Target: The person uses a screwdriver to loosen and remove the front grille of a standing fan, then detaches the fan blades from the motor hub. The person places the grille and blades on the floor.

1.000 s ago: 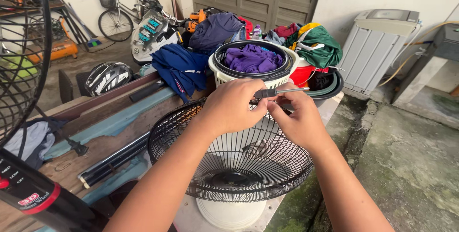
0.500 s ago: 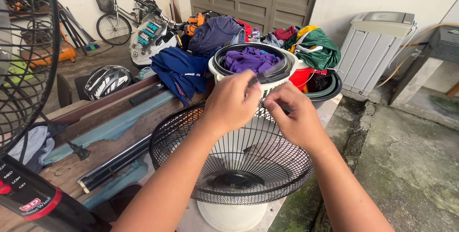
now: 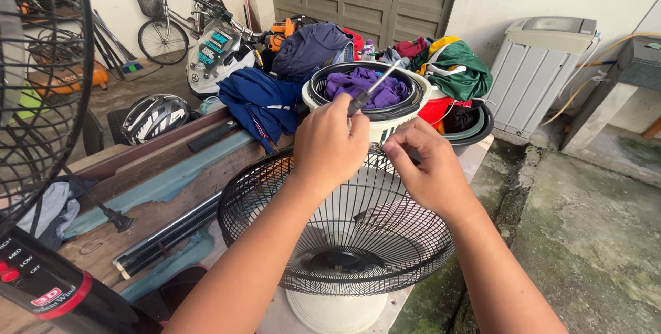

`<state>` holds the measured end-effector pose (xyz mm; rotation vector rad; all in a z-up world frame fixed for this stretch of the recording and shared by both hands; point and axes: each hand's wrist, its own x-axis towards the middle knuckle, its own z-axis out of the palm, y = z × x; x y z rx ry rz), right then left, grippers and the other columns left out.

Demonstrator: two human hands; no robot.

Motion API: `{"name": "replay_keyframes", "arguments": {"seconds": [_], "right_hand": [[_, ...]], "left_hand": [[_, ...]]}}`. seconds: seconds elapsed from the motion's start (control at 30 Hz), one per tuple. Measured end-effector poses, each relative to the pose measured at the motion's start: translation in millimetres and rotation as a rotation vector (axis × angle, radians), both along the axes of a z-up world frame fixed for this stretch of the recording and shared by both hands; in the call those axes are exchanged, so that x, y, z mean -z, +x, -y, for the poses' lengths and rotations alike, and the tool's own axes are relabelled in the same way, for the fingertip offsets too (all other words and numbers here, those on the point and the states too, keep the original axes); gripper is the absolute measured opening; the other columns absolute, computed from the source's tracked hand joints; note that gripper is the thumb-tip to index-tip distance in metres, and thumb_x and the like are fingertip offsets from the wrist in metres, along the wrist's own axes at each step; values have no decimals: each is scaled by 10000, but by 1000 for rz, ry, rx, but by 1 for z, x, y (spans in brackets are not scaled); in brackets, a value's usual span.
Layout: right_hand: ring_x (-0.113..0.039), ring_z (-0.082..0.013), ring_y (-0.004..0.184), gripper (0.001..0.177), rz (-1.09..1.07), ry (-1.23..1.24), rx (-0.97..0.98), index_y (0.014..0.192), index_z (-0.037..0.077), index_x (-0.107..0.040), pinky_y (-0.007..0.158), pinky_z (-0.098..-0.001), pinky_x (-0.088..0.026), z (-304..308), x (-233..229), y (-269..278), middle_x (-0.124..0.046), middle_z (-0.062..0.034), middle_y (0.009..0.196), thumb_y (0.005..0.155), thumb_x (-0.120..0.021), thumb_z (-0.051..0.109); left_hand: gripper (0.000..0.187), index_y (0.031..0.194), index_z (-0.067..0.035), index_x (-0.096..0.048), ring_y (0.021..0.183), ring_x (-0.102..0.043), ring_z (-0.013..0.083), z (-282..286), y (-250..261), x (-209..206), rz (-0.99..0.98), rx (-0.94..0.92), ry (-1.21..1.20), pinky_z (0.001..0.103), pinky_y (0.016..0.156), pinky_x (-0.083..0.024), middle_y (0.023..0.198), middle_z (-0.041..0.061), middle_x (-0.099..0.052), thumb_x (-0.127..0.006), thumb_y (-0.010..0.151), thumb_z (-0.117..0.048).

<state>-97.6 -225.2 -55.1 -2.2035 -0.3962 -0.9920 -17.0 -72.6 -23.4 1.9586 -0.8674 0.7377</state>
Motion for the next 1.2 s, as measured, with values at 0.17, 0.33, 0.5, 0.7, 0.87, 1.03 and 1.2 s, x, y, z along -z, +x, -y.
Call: {"name": "replay_keyframes", "arguments": {"seconds": [0.17,0.33,0.5,0.7,0.87,1.03,1.2], "right_hand": [[-586,-128,784,133,-60,58,1,918,19,-608,706,-277,-489,1,-1,0,-606,-46,885,858,-665,123],[-624,-155,793,138,-20,83,45,926,22,-601,724,-288,-519,-6,2,3,-599,-68,892,869,-667,128],[-630,-275,974,266,248,-59,253,1068,-4,-599,843,-343,-503,-18,10,-19,-610,-151,1071,856,-702,119],[-573,-350,1112,593,267,-212,294,1257,-40,-534,951,-404,-453,-29,32,-37,-569,-209,1225,767,-759,206],[-566,-354,1155,583,259,-227,319,1302,-24,-538,981,-415,-452,-26,41,-35,-564,-196,1272,816,-754,216],[-513,-392,1241,492,274,-226,379,1280,15,-578,1059,-464,-398,-33,54,-35,-535,-205,1341,847,-732,189],[-415,-431,1376,520,246,-241,428,1346,26,-555,1161,-555,-276,-37,69,-36,-456,-212,1469,883,-699,212]], "left_hand": [[193,771,-28,-546,720,-613,387,-17,8,4,-65,-86,35,528,657,-437,702,173,-628,-502,858,-194],[161,808,-27,-564,758,-608,395,-31,10,16,72,-150,-36,525,683,-446,751,177,-638,-512,853,-174],[162,810,-12,-555,767,-601,392,-31,12,21,103,-111,-80,519,680,-446,764,178,-637,-523,845,-167],[161,774,-18,-542,763,-590,394,-34,9,19,180,-217,-65,525,674,-436,761,176,-615,-549,832,-168],[142,802,-16,-541,775,-590,406,-73,-12,31,170,-326,-81,518,671,-440,796,181,-621,-545,854,-148],[156,855,-14,-568,703,-600,440,-94,-46,61,-65,-419,-31,539,637,-440,736,217,-626,-550,841,-169],[149,828,-19,-565,725,-608,442,-116,-84,105,-147,-385,-150,511,602,-450,765,208,-652,-550,818,-168]]}}
